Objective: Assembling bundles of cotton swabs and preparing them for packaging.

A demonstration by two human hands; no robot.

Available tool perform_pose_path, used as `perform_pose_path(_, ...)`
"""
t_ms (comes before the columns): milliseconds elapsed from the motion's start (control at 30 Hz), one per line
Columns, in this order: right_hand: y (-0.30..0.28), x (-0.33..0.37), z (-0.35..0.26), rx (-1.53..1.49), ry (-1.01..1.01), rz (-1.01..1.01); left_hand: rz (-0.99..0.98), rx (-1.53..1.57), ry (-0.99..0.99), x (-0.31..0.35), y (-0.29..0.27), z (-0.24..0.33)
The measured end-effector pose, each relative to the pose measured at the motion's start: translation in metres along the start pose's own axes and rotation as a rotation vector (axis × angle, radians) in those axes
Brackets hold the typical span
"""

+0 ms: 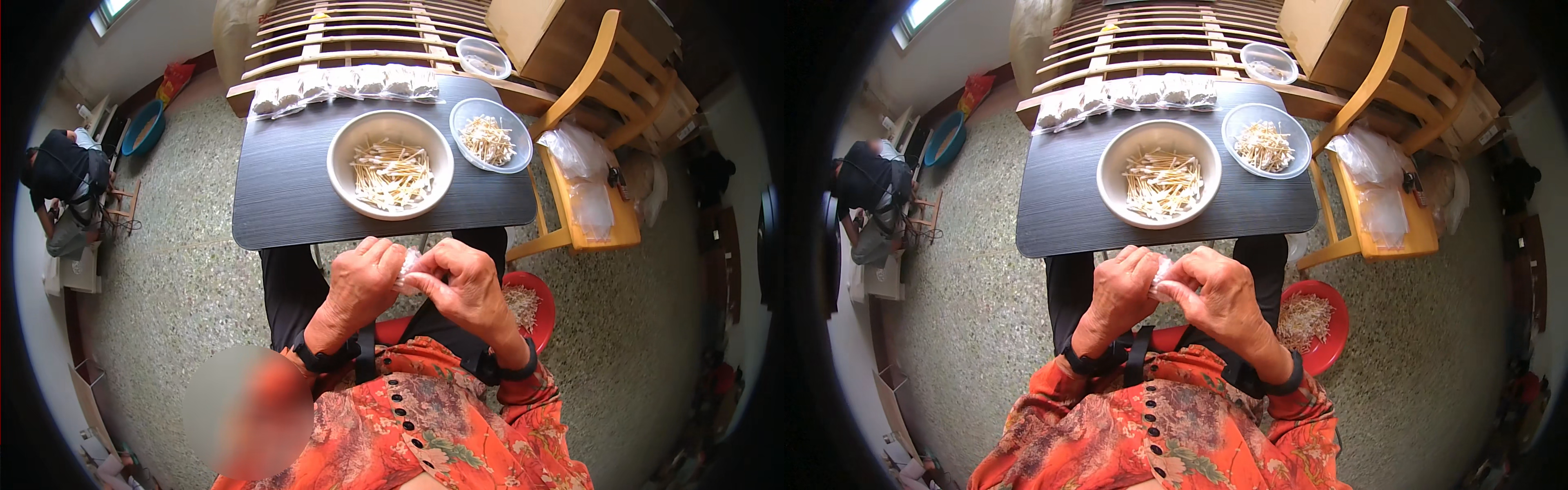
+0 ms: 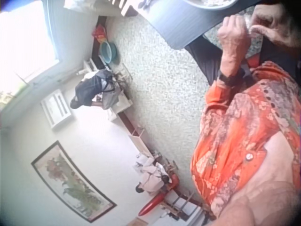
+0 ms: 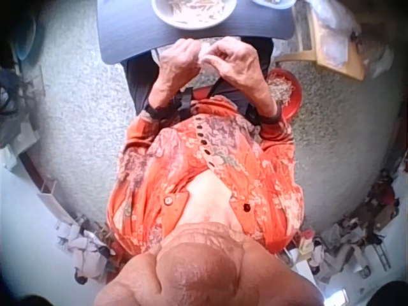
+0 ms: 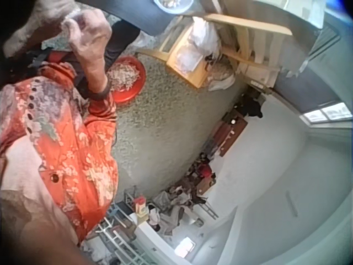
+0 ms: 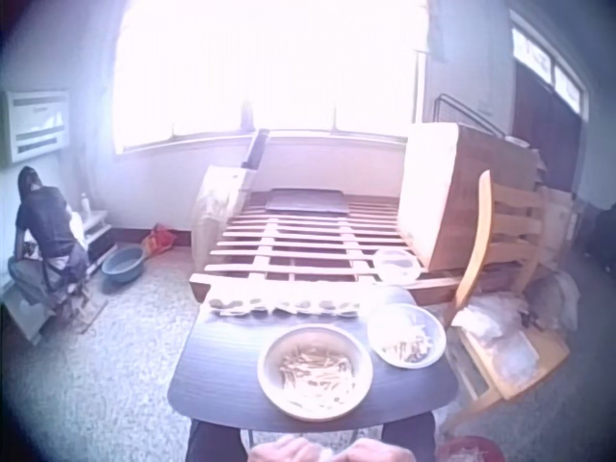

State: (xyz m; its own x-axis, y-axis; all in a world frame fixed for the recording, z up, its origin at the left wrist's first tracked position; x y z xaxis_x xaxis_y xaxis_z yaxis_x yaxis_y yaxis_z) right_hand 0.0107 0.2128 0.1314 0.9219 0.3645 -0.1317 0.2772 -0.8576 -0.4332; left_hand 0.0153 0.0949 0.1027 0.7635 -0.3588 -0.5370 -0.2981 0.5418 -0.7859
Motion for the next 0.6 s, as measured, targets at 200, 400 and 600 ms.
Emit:
perform_pose_path(200,-0.010,0.003,0.024,-0.571,0.052,0.107,0.088,0.291,-0.128,-0.006,-0.024,-0.014)
perform_pose_path(400,-0.015,0.006,0.038,-1.144,-0.082,0.269,0.155,1.238,-0.561,0.008,-0.009,-0.047)
perform_pose_path(600,0.008,0.007,0.045,-1.183,-0.179,0.371,0.030,1.926,-0.762,0.009,0.024,-0.025)
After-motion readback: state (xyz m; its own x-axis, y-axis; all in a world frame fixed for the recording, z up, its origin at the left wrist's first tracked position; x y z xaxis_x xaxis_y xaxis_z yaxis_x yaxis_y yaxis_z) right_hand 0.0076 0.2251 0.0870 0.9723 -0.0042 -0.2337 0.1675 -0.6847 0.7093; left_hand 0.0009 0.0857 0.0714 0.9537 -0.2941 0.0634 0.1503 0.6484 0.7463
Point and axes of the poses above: each hand's wrist, its own x-axis away from the middle knuckle, its own y-axis out of the palm, z = x × y, the point moved 7 cm from there along -x, towards the middle knuckle, and after that the axes turned 9 degrees about -x, right-handed, at the moved point
